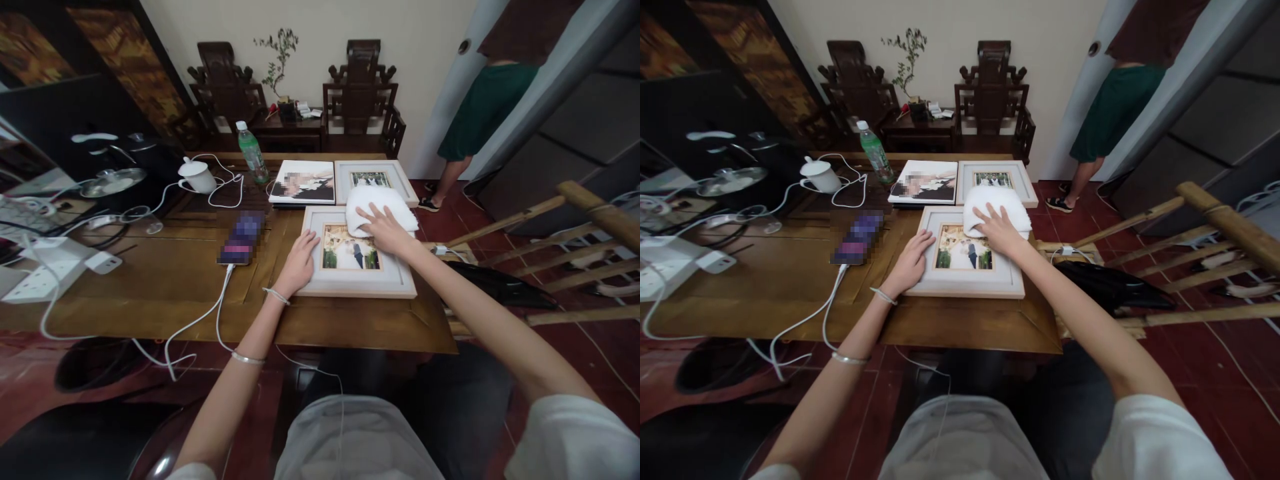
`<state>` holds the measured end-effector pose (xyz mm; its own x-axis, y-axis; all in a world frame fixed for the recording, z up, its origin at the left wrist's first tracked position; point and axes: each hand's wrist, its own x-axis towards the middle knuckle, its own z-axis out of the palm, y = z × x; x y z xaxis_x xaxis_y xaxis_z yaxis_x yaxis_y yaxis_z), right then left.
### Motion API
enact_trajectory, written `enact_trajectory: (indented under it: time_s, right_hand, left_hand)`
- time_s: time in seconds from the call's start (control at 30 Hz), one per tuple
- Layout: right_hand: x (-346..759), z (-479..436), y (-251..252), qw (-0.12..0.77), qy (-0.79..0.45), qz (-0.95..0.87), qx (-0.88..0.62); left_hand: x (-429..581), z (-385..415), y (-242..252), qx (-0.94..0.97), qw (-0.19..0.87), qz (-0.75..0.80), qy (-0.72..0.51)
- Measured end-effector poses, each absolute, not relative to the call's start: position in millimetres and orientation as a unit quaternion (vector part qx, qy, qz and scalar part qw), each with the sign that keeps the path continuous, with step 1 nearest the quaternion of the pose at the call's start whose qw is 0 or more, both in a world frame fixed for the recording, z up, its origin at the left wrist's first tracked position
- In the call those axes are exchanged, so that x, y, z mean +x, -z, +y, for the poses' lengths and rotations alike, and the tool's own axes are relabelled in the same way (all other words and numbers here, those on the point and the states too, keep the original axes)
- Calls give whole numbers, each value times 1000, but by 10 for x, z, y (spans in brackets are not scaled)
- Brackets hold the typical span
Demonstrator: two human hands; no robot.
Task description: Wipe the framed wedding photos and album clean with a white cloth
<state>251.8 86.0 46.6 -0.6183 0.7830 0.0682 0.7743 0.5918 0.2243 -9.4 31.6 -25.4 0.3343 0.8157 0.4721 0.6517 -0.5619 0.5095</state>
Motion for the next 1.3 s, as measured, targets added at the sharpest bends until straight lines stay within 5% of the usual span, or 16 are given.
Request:
enact_trajectory:
  time_s: [0.37,0.7,1.1,1.3]
  right_hand:
    - [2468,302,-534,15,-67,906,418]
    - [2393,-791,-994,33,152,935,318]
    - [2407,562,-459,-66,-42,899,430]
    - [2351,861,-454,-63,-44,894,442]
  left_hand:
    - [-86,314,240,807,118,458,-354]
    - [-82,293,206,806,124,459,-352]
    - [-77,299,216,809,123,457,-349]
    - [-74,292,208,805,131,462,-350]
